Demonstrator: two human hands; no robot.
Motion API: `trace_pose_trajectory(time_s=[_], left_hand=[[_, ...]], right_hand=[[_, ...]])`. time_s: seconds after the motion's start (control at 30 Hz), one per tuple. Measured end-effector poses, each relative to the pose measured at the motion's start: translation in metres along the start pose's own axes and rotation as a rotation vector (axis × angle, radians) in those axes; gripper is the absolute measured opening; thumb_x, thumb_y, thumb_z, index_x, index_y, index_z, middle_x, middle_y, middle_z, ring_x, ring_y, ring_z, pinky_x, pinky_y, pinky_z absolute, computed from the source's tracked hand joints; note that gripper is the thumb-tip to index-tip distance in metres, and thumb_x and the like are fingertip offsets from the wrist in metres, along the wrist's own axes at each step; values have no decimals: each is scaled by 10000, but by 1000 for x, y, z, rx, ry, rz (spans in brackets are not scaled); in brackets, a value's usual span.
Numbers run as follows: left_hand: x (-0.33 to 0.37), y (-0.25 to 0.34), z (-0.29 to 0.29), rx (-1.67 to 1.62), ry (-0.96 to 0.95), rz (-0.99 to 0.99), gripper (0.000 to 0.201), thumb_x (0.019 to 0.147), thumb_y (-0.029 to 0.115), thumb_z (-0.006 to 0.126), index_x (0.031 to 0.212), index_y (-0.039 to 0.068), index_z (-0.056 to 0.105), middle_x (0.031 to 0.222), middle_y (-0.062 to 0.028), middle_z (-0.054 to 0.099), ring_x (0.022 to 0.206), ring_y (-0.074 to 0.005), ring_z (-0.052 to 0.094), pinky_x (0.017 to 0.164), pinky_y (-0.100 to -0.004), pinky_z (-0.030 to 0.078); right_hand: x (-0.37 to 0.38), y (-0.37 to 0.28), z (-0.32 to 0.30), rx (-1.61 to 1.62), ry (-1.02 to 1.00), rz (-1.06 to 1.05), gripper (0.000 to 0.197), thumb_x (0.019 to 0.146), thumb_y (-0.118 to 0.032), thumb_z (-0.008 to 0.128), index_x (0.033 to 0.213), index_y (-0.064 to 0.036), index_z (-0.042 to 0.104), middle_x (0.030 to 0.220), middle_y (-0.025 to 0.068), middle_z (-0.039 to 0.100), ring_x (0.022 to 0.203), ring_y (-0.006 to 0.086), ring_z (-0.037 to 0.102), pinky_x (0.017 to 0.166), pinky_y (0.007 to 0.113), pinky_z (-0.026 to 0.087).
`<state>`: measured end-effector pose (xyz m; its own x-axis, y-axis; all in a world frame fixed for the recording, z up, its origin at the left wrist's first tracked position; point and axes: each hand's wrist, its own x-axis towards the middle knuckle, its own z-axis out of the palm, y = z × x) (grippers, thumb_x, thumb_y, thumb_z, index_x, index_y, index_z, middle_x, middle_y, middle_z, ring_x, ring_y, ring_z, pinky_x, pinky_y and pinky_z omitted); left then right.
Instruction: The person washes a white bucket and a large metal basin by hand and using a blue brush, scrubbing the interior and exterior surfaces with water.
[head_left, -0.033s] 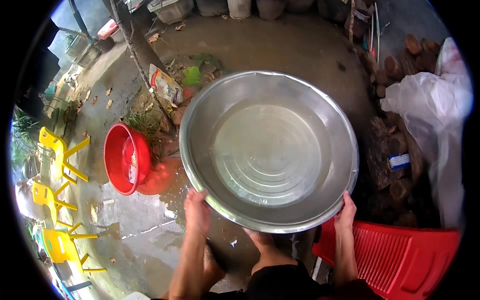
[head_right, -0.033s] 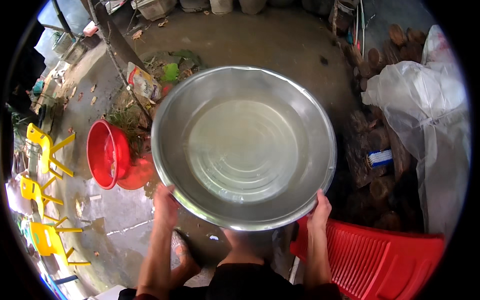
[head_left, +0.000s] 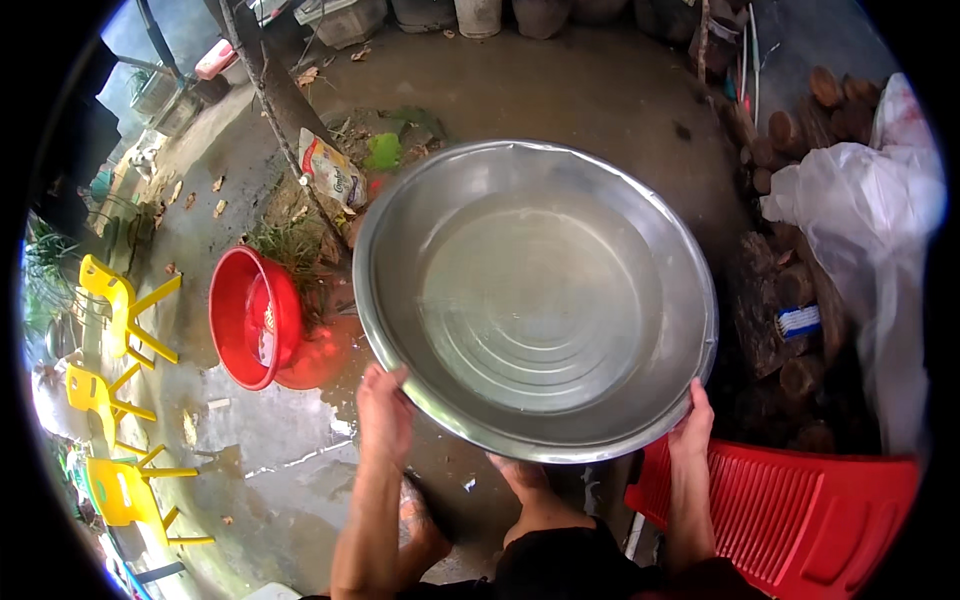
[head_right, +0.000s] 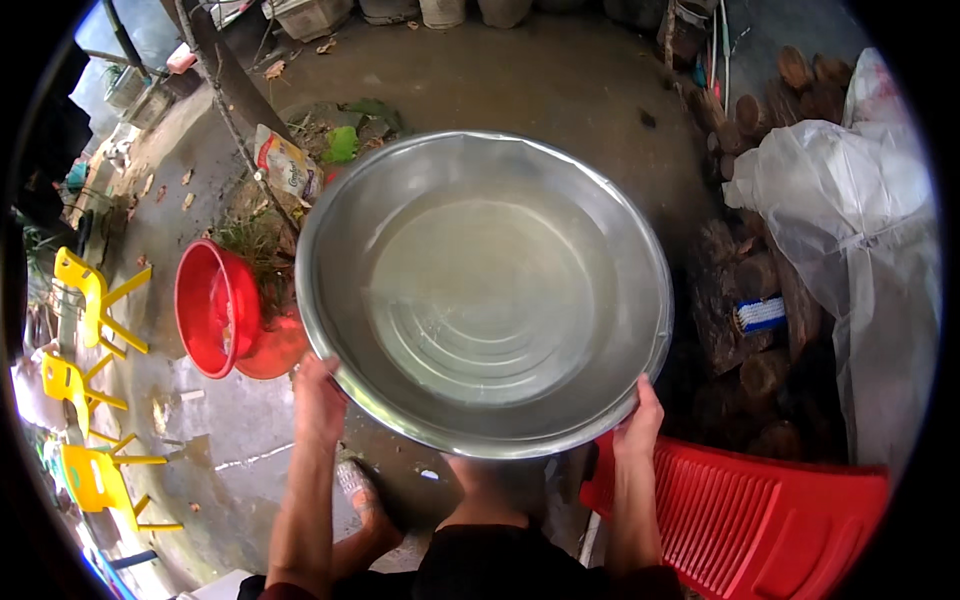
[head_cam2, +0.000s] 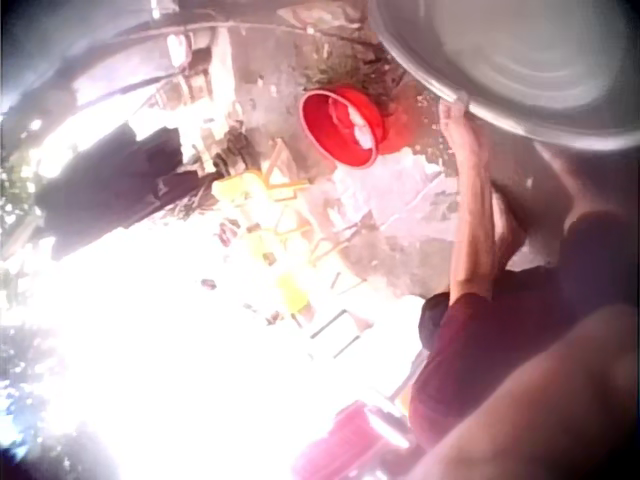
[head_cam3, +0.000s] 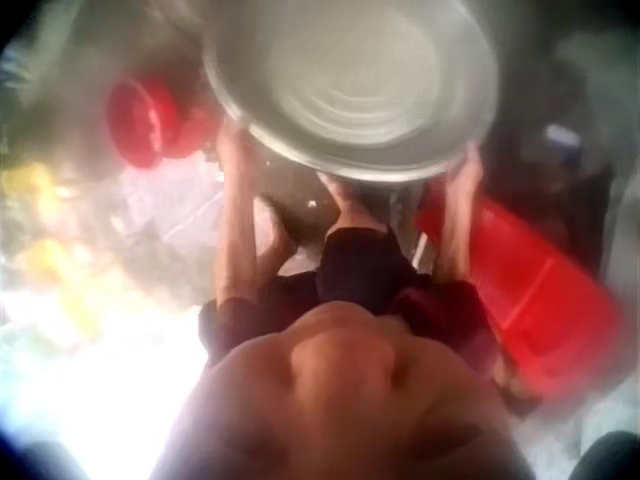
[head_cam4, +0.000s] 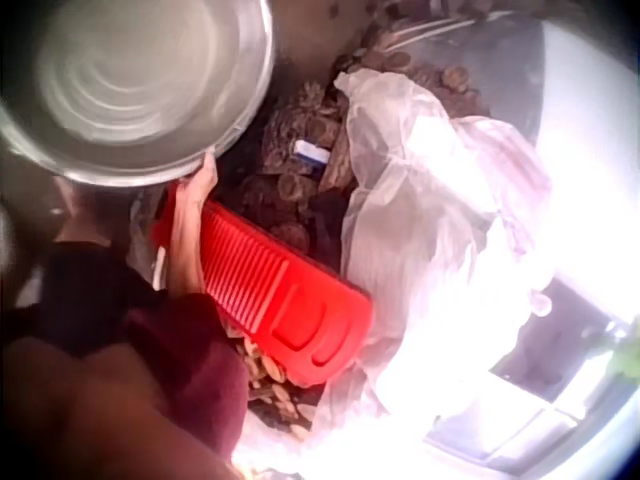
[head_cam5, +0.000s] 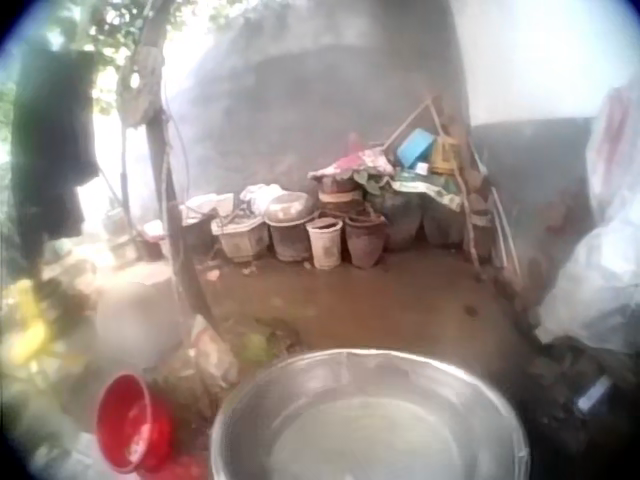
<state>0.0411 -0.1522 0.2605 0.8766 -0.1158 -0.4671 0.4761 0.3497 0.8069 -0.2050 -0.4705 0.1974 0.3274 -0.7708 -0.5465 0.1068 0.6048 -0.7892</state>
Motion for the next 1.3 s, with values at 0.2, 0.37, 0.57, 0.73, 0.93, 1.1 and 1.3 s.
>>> trace_pose_trajectory(time_s=[0.2,0.37,0.57,0.73,0.93,1.1,1.3], left_hand=[[-10,55,45,11,-72,166,130,847,78,594,762,92,496,709,-38,603,558,-96,565,476,-229,468],[-15,51,44,149,-150,157,125,832,125,631,817,49,533,679,-44,599,528,-104,552,453,-230,456],[-18,70,81,161,-289,160,181,910,220,567,830,95,464,636,7,524,512,-89,508,486,-228,426],[-11,66,72,86,-218,78,197,920,259,556,830,110,463,709,14,552,554,-63,511,509,-220,437],[-4,55,44,144,-135,73,216,933,289,529,854,95,477,701,10,556,541,-66,506,499,-228,441],[-7,54,34,190,-105,63,245,955,294,475,816,95,445,636,-10,537,502,-90,477,505,-242,437],[1,53,33,174,-149,58,226,955,319,476,868,111,491,712,10,573,551,-68,518,510,-226,447]], right_hand=[[-8,-21,24,225,-150,50,375,873,-295,550,1133,-24,564,1099,73,609,1005,229,570,874,341,449],[0,-36,28,233,-182,4,399,859,-321,534,1115,-18,570,1098,83,610,1010,239,565,883,356,443],[32,-66,30,193,-118,-32,359,863,-305,522,1073,-21,586,1075,80,614,1011,230,566,892,357,443],[26,-46,24,221,-159,-10,365,859,-268,508,1106,-6,568,1101,95,607,1019,246,566,884,371,456],[12,-19,22,238,-168,61,319,851,-235,521,1068,-9,583,1046,88,631,963,241,591,862,361,467],[12,-5,20,208,-88,3,316,853,-224,508,1057,8,573,1030,108,622,933,255,595,817,383,487],[5,-11,28,247,-97,19,328,846,-233,511,1060,8,572,1033,104,619,932,258,590,825,370,476]])
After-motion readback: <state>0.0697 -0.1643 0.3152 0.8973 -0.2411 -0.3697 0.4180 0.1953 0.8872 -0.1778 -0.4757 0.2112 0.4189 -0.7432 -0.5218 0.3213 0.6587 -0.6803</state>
